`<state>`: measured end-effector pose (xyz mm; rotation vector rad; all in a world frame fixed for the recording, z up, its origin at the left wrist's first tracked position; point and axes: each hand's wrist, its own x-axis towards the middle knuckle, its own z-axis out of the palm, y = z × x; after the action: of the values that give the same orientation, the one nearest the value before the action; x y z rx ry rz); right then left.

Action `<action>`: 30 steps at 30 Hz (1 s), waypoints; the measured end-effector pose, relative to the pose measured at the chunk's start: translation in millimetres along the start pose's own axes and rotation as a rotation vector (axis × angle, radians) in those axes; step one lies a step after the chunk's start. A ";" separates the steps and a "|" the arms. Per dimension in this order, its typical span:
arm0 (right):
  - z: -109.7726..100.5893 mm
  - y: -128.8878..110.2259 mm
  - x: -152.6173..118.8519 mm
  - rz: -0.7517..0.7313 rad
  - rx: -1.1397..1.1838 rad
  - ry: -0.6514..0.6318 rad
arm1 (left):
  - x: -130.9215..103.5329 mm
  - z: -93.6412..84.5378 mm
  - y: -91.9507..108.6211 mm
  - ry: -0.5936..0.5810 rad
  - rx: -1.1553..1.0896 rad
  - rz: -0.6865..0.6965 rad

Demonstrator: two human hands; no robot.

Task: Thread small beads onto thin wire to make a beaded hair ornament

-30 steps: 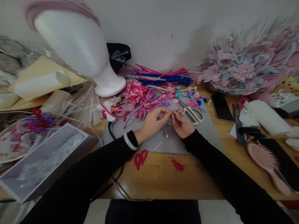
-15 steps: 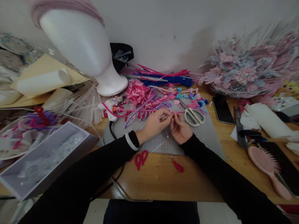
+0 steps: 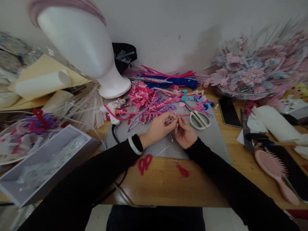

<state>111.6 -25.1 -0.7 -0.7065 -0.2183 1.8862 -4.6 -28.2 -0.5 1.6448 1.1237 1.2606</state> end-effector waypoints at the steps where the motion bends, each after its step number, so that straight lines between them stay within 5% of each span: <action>1: -0.3 0.2 -0.1 0.000 -0.001 -0.011 | 0.0 -0.1 0.9 -0.002 -0.005 -0.001; 30: 0.8 1.1 0.2 0.018 -0.009 -0.039 | 0.1 0.1 -2.2 0.004 -0.042 -0.026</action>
<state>110.2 -25.2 -0.7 -0.6810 -0.2461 1.9184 -4.9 -27.5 -2.5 1.5922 1.1104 1.2630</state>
